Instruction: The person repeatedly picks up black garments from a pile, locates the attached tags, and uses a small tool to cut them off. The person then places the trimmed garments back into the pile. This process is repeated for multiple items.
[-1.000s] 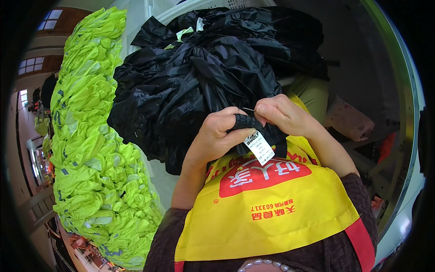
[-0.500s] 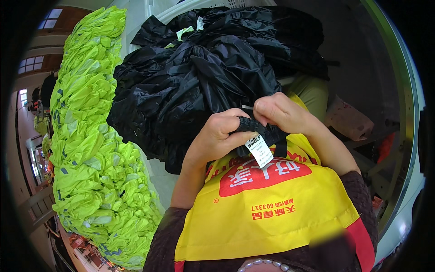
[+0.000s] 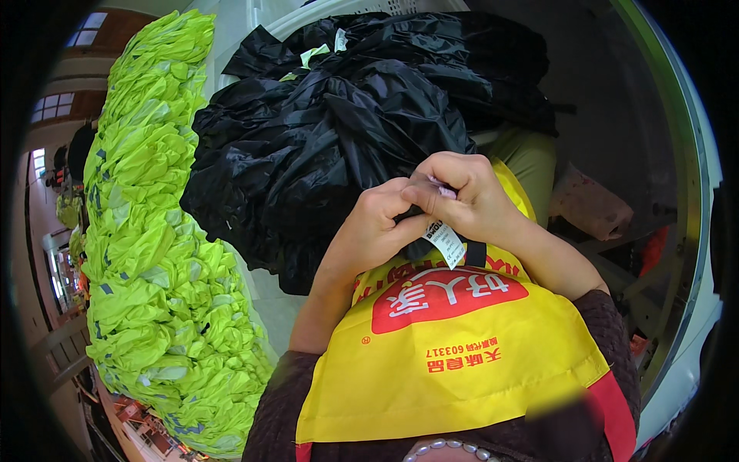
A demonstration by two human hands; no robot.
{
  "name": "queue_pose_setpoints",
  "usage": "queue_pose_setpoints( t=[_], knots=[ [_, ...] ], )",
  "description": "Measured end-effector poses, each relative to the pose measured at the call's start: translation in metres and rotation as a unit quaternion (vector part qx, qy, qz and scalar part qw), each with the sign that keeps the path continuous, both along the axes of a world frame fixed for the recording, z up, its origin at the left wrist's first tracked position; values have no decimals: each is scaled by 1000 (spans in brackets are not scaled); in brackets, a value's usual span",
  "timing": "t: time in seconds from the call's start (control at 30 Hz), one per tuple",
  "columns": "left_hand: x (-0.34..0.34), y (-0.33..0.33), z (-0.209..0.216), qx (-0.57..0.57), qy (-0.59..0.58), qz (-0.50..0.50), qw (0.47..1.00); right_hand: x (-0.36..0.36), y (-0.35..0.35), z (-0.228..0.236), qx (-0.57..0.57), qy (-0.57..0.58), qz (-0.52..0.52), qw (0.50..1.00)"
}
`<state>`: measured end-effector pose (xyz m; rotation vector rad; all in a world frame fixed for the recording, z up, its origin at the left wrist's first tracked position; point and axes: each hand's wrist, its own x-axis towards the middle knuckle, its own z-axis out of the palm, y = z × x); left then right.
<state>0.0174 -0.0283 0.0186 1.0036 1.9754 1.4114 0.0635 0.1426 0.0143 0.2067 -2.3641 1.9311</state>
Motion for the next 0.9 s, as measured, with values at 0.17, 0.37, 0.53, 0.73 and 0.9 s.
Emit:
queue_pose_setpoints(
  t=[0.17, 0.37, 0.53, 0.73, 0.9],
  knots=[
    [3, -4, 0, -22, -52, 38, 998, -8, 19, -8, -250, -135, -87, 955],
    [0, -11, -7, 7, -36, 7, 999, -1, 16, -8, -117, -91, 22, 989],
    [-1, -6, -15, 59, 40, 9, 997, 1, 2, -2, -15, 42, 28, 999],
    [1, -4, -5, 49, -51, 21, 997, 1, -8, -5, 66, 120, -17, 990],
    [-1, -4, -7, 43, -55, 3, 998, 3, -12, -17, 58, 175, -59, 981]
  ],
)
